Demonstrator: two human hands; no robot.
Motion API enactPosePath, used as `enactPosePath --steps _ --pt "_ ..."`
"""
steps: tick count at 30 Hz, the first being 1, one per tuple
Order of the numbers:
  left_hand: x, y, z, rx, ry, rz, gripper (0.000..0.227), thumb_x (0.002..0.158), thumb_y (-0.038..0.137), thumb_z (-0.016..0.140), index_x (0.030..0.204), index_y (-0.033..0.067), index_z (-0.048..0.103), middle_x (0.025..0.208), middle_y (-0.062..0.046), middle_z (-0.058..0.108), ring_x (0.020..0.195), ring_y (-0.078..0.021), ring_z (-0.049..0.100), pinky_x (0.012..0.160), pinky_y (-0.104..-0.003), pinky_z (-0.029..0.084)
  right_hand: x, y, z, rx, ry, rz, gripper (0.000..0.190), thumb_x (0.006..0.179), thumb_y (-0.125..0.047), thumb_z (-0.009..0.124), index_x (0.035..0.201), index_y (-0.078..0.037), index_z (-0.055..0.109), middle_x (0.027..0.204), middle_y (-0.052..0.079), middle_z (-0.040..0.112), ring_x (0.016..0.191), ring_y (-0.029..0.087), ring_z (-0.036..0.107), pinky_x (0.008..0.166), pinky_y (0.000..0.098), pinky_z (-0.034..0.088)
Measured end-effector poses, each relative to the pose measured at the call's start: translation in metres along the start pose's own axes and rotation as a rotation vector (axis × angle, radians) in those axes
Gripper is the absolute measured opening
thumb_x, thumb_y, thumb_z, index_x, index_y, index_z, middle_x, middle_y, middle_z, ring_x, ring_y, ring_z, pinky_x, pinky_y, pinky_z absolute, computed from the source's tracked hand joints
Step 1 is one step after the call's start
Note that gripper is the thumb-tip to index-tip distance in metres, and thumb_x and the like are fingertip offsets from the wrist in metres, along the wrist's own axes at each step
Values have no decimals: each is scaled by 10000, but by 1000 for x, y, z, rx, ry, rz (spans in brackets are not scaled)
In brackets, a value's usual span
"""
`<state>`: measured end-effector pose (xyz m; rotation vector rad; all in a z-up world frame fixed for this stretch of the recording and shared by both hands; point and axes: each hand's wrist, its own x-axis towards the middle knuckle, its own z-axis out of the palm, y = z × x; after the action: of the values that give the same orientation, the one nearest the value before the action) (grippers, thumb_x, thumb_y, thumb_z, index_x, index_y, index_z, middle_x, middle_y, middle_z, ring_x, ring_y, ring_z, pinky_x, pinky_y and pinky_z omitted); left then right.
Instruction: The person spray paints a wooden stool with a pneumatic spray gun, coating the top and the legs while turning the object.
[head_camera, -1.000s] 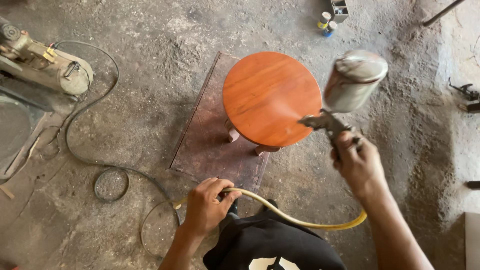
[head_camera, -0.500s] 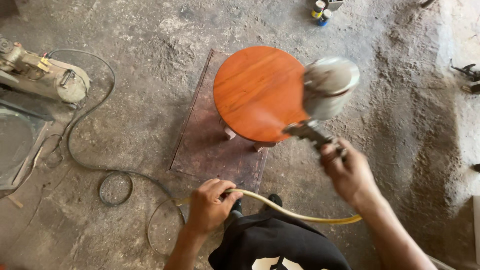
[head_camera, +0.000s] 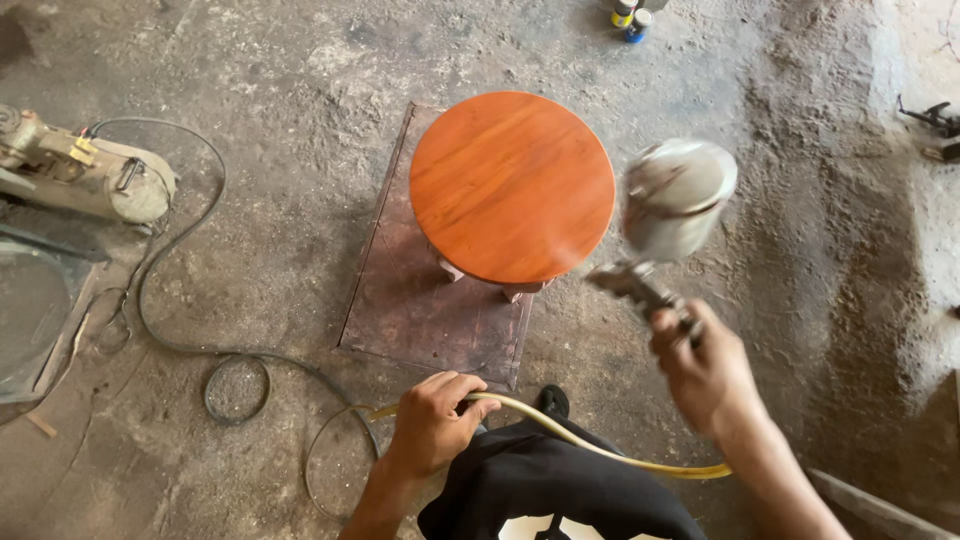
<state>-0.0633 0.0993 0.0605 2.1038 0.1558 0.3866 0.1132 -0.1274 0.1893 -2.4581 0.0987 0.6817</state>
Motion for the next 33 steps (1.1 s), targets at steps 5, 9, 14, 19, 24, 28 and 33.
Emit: enactPosePath --steps 5,9,14,19,24,28,33 --pt "6 1 -2 42 -38 -75 253 747 224 877 874 67 723 752 -88 707 671 -266 672 581 -400 517 -31 19 14 -16 -180 -131 445 941 -575 499 1008 -142 576 633 95 574 569 179 495 528 388 422" --pt "7 3 0 38 -54 -44 244 768 230 875 871 68 724 740 -77 710 664 -263 671 590 -401 517 -16 32 12 -123 -21 -127 513 952 -593 456 947 -91 558 632 91 586 573 191 520 534 427 445" --pt "6 7 5 24 -25 -6 241 777 231 873 881 71 726 763 -77 715 675 -263 677 596 -395 522 9 55 0 -10 223 -191 571 1001 -603 451 932 -43 538 660 87 597 584 186 560 529 401 466" --pt "3 9 8 42 12 -50 241 751 214 870 874 68 724 780 -83 718 684 -266 687 593 -394 531 9 76 3 123 370 -230 590 995 -632 427 980 -78 630 651 22 607 586 126 582 539 333 463" --pt "10 10 7 40 -37 -84 236 745 193 873 871 59 724 761 -85 713 673 -267 690 582 -396 537 -10 98 17 322 160 -291 622 946 -656 413 1094 -128 707 578 19 542 508 115 483 492 307 386" --pt "17 14 9 43 -65 -117 239 752 205 876 883 64 736 749 -75 722 631 -237 694 541 -379 540 -12 102 12 279 74 -291 586 970 -624 410 984 -78 620 670 36 576 563 131 515 505 312 430" --pt "18 17 11 36 -24 -94 218 774 206 860 881 63 735 775 -67 731 649 -209 710 519 -345 561 40 67 -6 137 224 -266 503 1040 -551 361 954 -80 516 773 60 635 650 157 571 553 353 486"
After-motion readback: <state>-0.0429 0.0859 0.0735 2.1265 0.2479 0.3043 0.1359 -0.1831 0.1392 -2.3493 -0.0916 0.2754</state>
